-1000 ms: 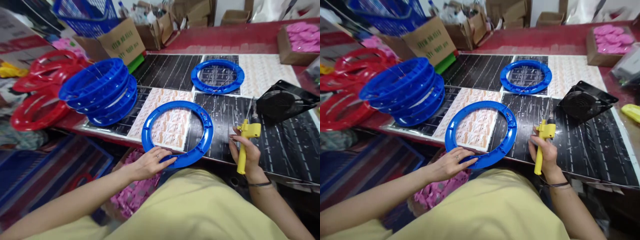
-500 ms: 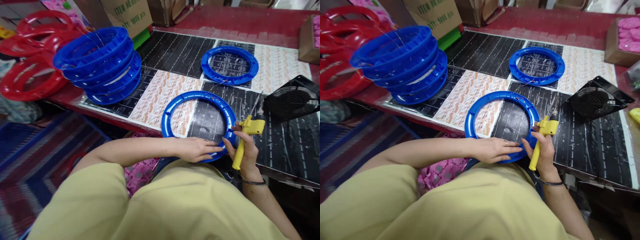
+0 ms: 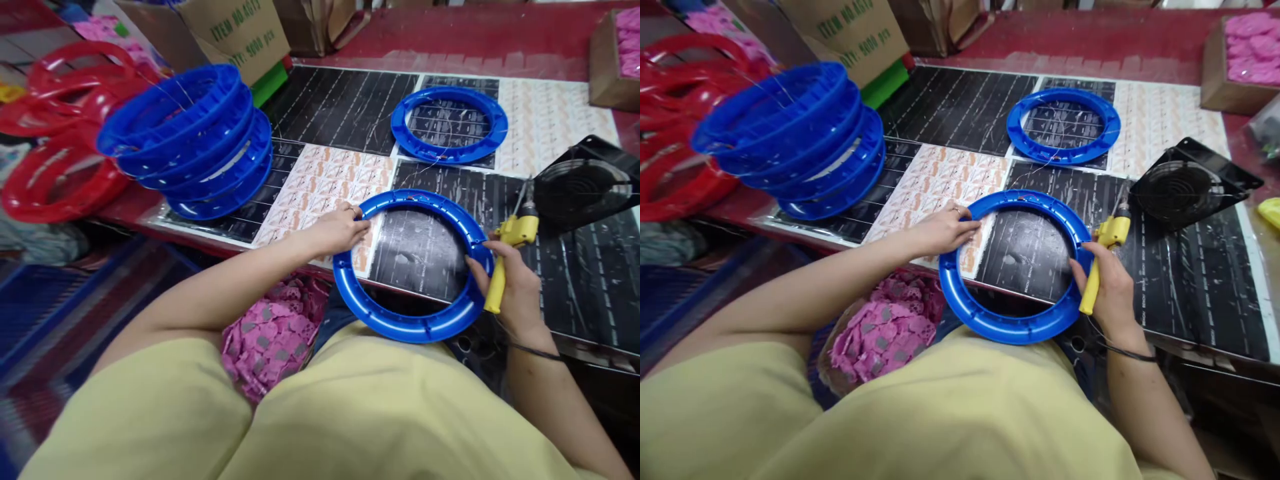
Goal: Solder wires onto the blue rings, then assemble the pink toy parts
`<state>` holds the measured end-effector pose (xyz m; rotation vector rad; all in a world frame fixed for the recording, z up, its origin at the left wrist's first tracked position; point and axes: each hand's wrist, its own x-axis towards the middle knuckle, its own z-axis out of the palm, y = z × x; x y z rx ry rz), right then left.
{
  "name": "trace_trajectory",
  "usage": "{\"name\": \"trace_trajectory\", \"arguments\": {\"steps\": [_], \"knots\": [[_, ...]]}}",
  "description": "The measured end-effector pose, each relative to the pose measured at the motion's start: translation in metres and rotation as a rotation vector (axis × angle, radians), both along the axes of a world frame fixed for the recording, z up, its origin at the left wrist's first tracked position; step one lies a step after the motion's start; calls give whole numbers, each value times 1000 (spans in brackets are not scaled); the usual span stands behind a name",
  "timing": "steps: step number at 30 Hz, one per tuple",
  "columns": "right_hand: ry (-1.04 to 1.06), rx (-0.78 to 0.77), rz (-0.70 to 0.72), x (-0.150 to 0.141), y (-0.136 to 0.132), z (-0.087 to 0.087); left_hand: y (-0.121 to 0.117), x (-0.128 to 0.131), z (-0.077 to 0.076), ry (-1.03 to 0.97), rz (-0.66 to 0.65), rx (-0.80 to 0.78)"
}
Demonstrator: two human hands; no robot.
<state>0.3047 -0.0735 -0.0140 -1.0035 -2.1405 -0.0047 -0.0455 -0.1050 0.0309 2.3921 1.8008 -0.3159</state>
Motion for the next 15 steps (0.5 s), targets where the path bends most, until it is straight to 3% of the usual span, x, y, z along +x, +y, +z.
{"name": "trace_trajectory", "arguments": {"steps": [3,7,11,13,15], "knots": [[-20,-7,-47,-1,6,6,-14,28,4,-84,54,-26],[-29,34,-1,4,3,10,-14,40,18,-216,-32,-26],[-82,75,17,13,-7,9,22,20,23,-141,-1,143],[-103,95,29,18,-12,8,48,5,16,-74,-25,214],[-123,118,52,23,-16,8,72,-7,6,-47,-128,227]]}}
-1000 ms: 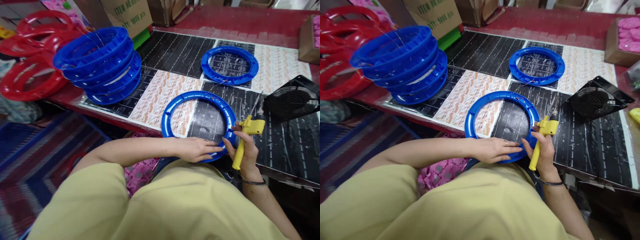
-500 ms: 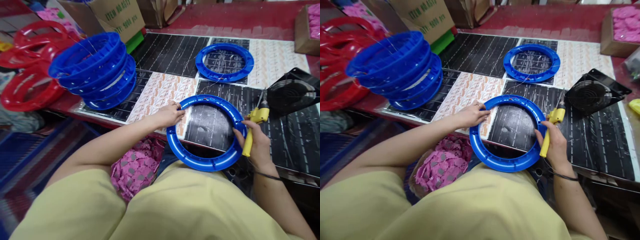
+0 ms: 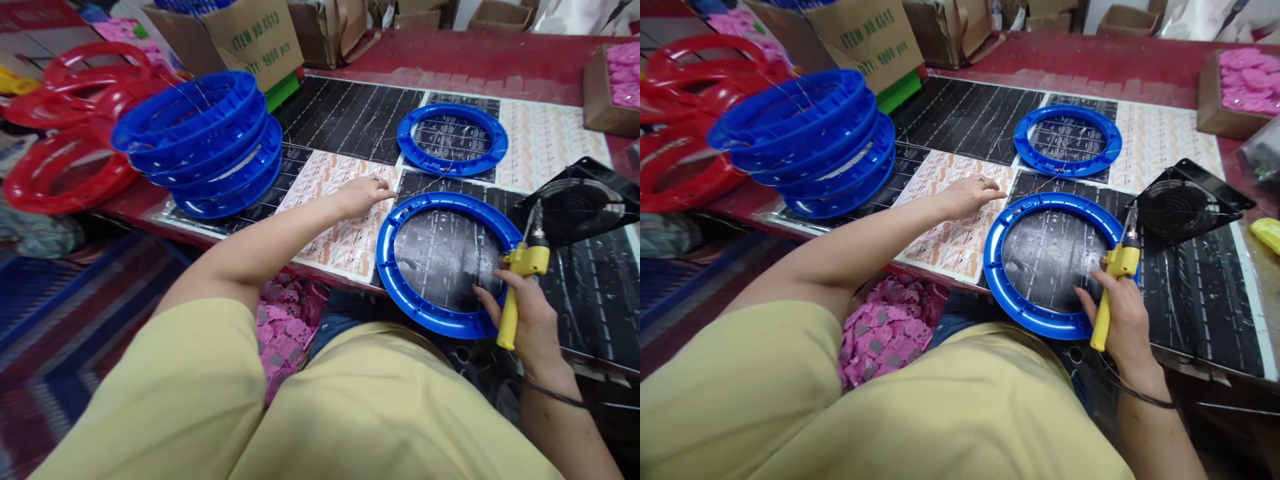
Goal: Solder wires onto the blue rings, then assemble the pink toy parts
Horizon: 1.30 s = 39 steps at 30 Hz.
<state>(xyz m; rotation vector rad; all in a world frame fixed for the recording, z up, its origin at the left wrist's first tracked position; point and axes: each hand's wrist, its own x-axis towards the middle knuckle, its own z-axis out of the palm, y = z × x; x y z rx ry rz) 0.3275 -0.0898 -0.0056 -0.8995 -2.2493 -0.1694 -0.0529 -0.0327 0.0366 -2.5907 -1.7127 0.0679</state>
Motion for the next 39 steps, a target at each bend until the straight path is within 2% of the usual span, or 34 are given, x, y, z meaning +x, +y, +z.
{"name": "trace_trajectory", "arguments": {"steps": [3,6,8,11,14,16,21,25,29,32,36,39], "knots": [[-35,19,63,6,-3,1,25,-7,-17,-39,-163,24],[-60,0,86,14,-2,1,38,-7,-24,-67,-259,28],[-77,-13,73,19,1,-1,43,-8,-23,-67,-289,20],[-99,-5,76,26,8,-3,39,-11,-12,-90,-297,27],[-119,21,109,26,12,-5,22,-11,-1,-135,-257,-3],[-119,56,124,23,12,-6,8,-7,0,-196,-184,-29],[-42,156,114,6,-6,-8,-18,8,-13,-363,52,-41],[-36,135,160,-1,-21,-7,-19,12,-26,-443,139,-11],[-45,126,153,7,-24,-9,-17,14,-33,-483,117,31],[-73,139,129,19,-21,-9,-19,21,-32,-474,119,26],[-115,123,122,31,-19,-5,-21,33,-28,-406,210,34],[-113,121,155,35,-18,-3,-16,39,-28,-426,244,44]]}}
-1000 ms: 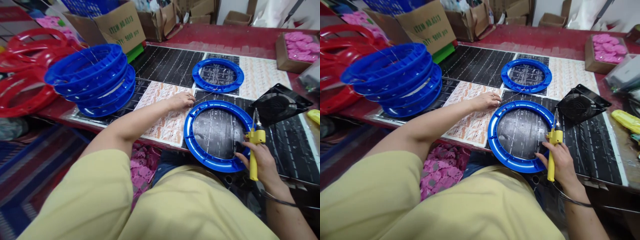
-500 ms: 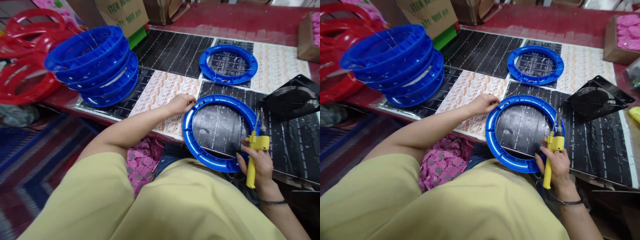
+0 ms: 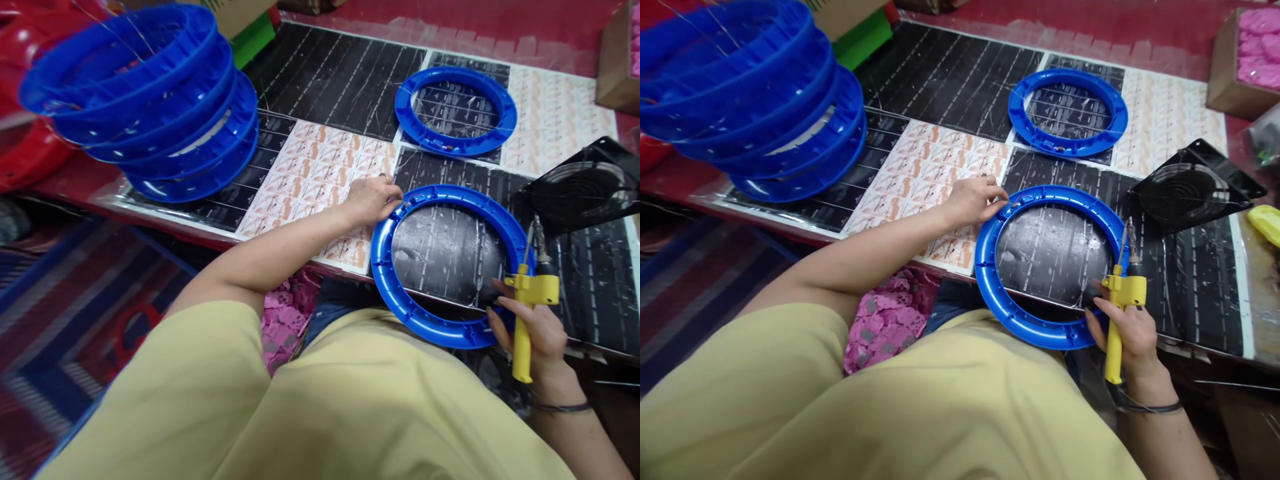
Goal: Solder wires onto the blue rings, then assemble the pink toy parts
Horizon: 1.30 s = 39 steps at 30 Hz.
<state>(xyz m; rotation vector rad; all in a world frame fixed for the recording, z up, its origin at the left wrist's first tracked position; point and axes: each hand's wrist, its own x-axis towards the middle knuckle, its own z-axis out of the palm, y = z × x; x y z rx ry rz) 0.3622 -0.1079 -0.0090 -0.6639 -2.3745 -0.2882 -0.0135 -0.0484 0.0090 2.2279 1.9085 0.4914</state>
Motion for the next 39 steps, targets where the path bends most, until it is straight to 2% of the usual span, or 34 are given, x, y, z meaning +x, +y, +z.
{"name": "trace_trajectory", "arguments": {"steps": [5,8,10,13,16,18,20,22,23,25,27,30,33,36,39], "knots": [[-5,-22,41,7,9,3,14,5,-8,-309,10,-10],[-34,-26,41,14,20,11,10,10,-12,-484,-6,-47],[-34,-40,26,19,26,16,3,14,-13,-517,-15,-54],[-4,-91,15,17,31,19,-1,18,-13,-470,33,-64],[57,-94,35,-2,22,10,14,17,-11,-392,95,-62],[203,-204,53,-24,7,4,31,15,-9,-343,136,-46],[351,-387,84,-47,-9,1,50,11,-7,-303,174,-30],[435,-534,152,-63,-19,5,63,8,-6,-276,188,-13],[430,-552,177,-68,-19,8,67,8,-5,-265,184,1],[398,-546,152,-68,-6,15,68,11,-3,-246,166,31],[324,-464,29,-59,21,17,62,18,1,-227,152,44],[240,-385,-107,-43,66,9,49,29,8,-174,167,7],[178,-424,-137,-37,89,-3,40,36,14,-112,212,-46],[188,-402,-194,-42,78,-9,42,35,17,-101,217,-80],[274,-314,-223,-55,40,-4,55,30,15,-130,220,-85]]}}
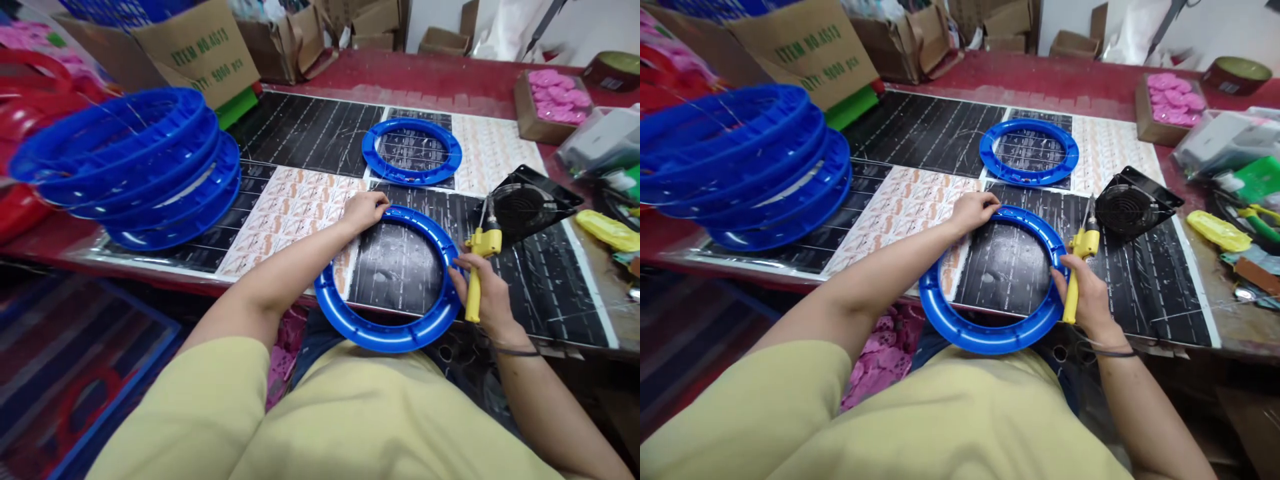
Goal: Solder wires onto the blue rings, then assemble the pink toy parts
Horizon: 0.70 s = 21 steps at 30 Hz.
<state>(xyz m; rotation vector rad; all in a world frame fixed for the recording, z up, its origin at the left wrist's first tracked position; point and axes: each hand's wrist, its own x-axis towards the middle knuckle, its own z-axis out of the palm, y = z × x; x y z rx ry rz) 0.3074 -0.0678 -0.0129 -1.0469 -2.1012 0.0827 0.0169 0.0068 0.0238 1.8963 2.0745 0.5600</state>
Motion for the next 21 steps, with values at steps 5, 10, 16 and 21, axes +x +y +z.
{"name": "trace_trajectory", "arguments": {"steps": [5,10,16,21], "knots": [[148,-171,289,-24,-60,12,21,-8,-8,-64,-254,42],[203,-142,296,-21,-47,9,10,-11,-12,-46,-469,157],[76,-27,340,-36,-18,0,-11,-13,-11,-14,-370,132],[83,-30,413,-61,-26,-8,-14,-22,-11,-22,-387,51]]}}
